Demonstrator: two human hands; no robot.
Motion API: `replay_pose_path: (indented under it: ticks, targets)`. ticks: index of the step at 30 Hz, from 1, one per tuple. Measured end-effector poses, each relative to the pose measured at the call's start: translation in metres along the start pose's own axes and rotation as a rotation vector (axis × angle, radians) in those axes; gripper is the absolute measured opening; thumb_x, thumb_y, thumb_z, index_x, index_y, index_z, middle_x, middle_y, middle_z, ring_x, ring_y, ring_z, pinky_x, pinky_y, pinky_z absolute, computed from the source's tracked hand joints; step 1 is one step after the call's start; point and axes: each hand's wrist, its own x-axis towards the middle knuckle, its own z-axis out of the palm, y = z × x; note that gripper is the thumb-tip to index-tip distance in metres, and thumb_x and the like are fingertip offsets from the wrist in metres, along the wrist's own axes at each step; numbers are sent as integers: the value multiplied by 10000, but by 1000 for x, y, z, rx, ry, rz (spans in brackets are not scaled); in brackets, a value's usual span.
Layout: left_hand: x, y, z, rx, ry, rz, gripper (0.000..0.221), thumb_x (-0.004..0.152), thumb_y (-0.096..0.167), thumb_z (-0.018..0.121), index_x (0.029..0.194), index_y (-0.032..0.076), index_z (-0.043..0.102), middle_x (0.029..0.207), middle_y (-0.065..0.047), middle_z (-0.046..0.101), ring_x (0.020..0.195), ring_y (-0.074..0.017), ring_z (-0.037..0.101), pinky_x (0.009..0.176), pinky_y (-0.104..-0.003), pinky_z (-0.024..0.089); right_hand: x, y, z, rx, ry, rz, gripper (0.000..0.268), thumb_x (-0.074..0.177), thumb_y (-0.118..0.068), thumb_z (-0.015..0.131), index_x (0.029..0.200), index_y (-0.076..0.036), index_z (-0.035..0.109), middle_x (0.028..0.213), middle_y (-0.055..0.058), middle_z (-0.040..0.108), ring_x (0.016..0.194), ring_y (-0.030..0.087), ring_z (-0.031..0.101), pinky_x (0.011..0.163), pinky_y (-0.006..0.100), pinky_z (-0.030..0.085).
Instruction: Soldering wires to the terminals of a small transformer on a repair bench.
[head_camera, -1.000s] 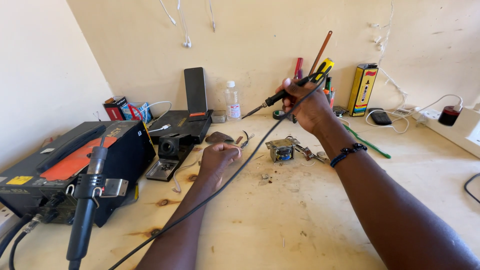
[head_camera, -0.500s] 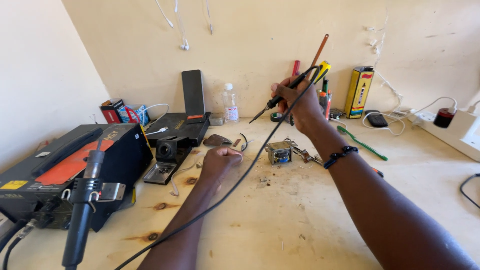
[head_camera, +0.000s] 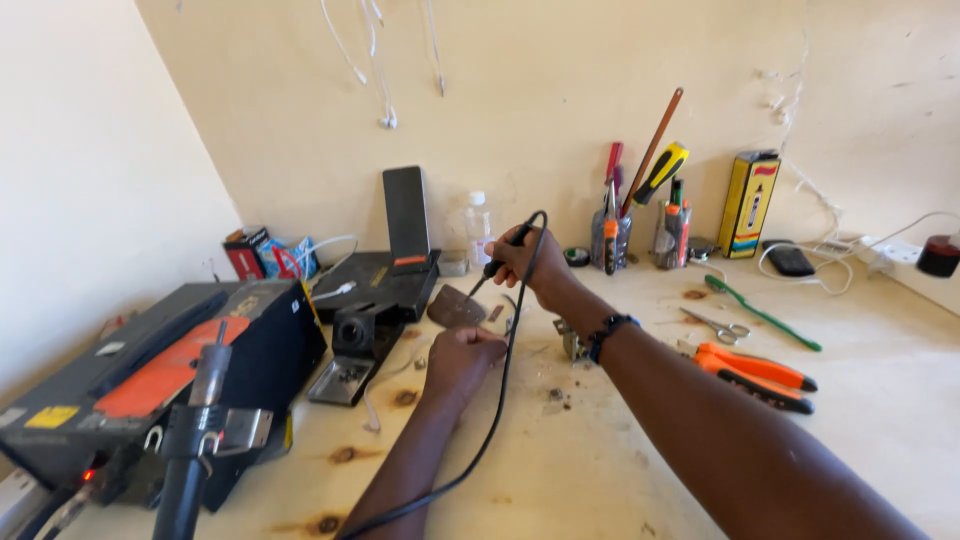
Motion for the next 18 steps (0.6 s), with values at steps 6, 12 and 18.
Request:
replay_pose_path:
  ticks: [6,12,18]
  targets:
    - [-16,11,-4,-41,-42,41,177,682,343,810,773,196,846,738,-74,737,832,-215,710,784,-303,531,9,-16,-30,188,-57,-225,250,866,69,813,1081,70,685,820,213,698,713,284,794,675,349,705]
    - [-13,12,-6,-81,-127,51,179,671,276,809,773,134,849,620,-64,731,673,-135,728,671,-237,527,-22,-49,-64,214,-74,-240,276,970,-63,792,1186,93,723,903,182,709,824,267,801,750,329,714]
    - [-36,34,-34,-441,-134,-108,209,737,-37,755,908,-157,746,804,-214,658,777,-234,784,824,-335,659,-35,-65,-84,99,-102,-232,249,1004,-144,777,1168,40,741,891,218,746,731,260,792,641,304,674]
